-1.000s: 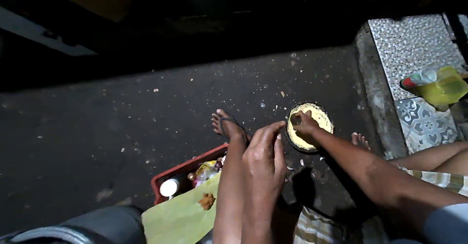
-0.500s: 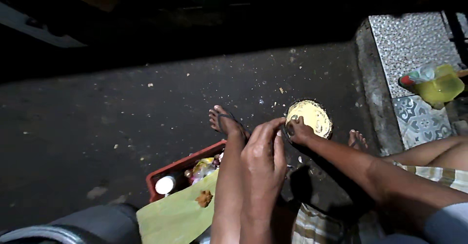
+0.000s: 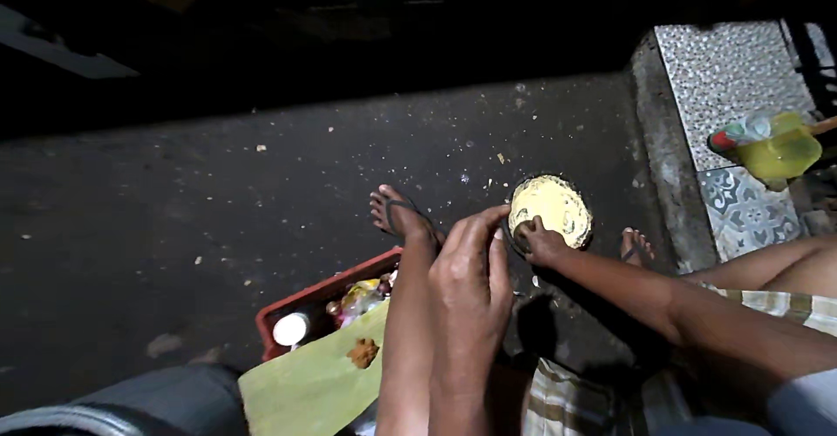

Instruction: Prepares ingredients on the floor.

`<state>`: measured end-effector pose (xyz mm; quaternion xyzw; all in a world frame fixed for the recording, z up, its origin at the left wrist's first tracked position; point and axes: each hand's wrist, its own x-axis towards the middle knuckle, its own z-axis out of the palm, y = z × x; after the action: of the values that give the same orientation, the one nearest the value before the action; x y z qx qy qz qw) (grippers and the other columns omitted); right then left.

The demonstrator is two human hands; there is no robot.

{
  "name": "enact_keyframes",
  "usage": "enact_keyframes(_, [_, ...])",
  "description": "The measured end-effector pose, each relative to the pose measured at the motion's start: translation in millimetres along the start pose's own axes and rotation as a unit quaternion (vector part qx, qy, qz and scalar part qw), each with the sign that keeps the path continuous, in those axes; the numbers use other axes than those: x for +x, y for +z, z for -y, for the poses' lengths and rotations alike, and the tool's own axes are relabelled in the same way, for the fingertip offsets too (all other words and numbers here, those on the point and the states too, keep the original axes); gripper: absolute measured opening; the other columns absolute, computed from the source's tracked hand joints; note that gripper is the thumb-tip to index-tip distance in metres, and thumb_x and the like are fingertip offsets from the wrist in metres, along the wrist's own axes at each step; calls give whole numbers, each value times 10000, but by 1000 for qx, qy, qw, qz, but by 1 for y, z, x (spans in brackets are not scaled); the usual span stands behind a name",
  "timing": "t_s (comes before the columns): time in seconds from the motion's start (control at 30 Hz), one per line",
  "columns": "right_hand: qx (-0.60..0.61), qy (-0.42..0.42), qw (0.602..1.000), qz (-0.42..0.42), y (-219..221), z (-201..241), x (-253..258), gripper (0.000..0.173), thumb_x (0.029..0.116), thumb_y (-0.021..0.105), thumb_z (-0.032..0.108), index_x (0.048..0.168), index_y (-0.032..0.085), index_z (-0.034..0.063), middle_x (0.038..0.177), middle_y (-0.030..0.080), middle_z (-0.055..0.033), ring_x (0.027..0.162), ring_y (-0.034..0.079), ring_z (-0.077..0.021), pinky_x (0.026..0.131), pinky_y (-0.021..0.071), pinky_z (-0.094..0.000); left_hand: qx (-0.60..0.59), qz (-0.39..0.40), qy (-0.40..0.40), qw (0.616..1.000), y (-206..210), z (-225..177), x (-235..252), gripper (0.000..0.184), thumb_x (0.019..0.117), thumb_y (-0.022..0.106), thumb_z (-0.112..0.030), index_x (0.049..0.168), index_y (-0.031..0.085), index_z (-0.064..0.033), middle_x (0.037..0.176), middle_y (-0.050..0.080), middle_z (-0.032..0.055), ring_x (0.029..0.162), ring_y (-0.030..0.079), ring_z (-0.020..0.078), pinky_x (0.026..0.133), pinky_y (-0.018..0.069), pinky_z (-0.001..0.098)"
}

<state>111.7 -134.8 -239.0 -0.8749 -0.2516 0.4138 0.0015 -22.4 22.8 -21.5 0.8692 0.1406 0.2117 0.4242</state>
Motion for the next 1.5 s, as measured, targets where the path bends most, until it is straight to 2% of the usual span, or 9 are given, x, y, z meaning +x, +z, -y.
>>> enact_keyframes(0.1, [-55, -53, 997, -25, 5, -37, 3, 574, 930, 715, 192, 1475, 541, 237, 1606, 362, -214, 1089, 625, -491, 846, 543, -636, 7, 2, 1, 1000, -3, 0, -3, 261, 1029, 517, -121, 1199, 706, -62, 1095, 714, 45, 975, 673, 38, 857, 556, 206])
enact_keyframes(0.27, [106, 113, 984, -84, -20, -10, 24, 713, 811, 840, 285, 1446, 522, 221, 1537, 371, -281, 1039, 655, -475, 812, 571, -623, 4, 8, 4, 1000, -1, -1, -1, 263, 1029, 518, -114, 1211, 703, -68, 1115, 713, 46, 992, 678, 48, 866, 562, 221])
enact_keyframes(0.53, [-73, -59, 995, 18, 7, -43, -16, 580, 933, 717, 125, 1477, 534, 203, 1595, 360, -257, 1158, 577, -563, 866, 522, -685, 15, 16, 5, 1000, -1, 0, -1, 275, 1030, 504, -114, 1212, 700, -50, 1112, 716, 65, 994, 683, 61, 883, 564, 230])
enact_keyframes(0.77, [44, 60, 994, -76, -13, -29, 18, 696, 808, 831, 211, 1441, 543, 202, 1541, 379, -275, 963, 681, -464, 793, 579, -635, 26, 34, 14, 999, 5, 1, 5, 280, 1036, 499, -128, 1227, 692, -61, 1125, 711, 58, 990, 681, 61, 876, 566, 236])
enact_keyframes(0.9, [-31, -61, 997, 28, 9, -45, -13, 639, 903, 750, 209, 1489, 497, 177, 1599, 341, -250, 1082, 637, -508, 858, 538, -657, 31, 31, 4, 999, 7, 1, 3, 284, 1028, 492, -131, 1208, 699, -57, 1081, 717, 55, 938, 680, 46, 836, 567, 217])
enact_keyframes(1.1, [87, 17, 996, -24, -34, -62, 19, 638, 858, 803, 265, 1442, 545, 249, 1532, 415, -233, 1056, 658, -454, 832, 559, -646, 42, 49, 6, 998, 12, 2, 6, 275, 1027, 502, -138, 1207, 703, -84, 1073, 723, 34, 925, 688, 42, 822, 578, 224])
enact_keyframes(1.23, [209, 20, 977, -30, -82, -83, 39, 673, 823, 859, 260, 1425, 565, 192, 1525, 402, -288, 1258, 550, -480, 941, 491, -704, 46, 44, 1, 998, 10, 1, 6, 285, 1022, 497, -124, 1209, 703, -67, 1077, 724, 50, 935, 692, 55, 833, 578, 233])
enact_keyframes(1.33, [215, 73, 970, -88, -50, -97, 24, 710, 790, 883, 292, 1418, 562, 206, 1525, 394, -296, 1185, 587, -506, 874, 520, -720, 44, 45, 8, 998, 11, 0, 8, 286, 1028, 495, -142, 1210, 701, -65, 1070, 723, 50, 927, 691, 55, 830, 579, 233])
enact_keyframes(1.5, [45, 12, 998, -37, 10, -68, -14, 621, 907, 733, 309, 1484, 527, 209, 1600, 369, -214, 1108, 656, -445, 881, 559, -604, 51, 53, 8, 997, 14, 0, 10, 287, 1017, 499, -146, 1181, 715, -55, 1035, 728, 59, 908, 691, 55, 829, 573, 220])
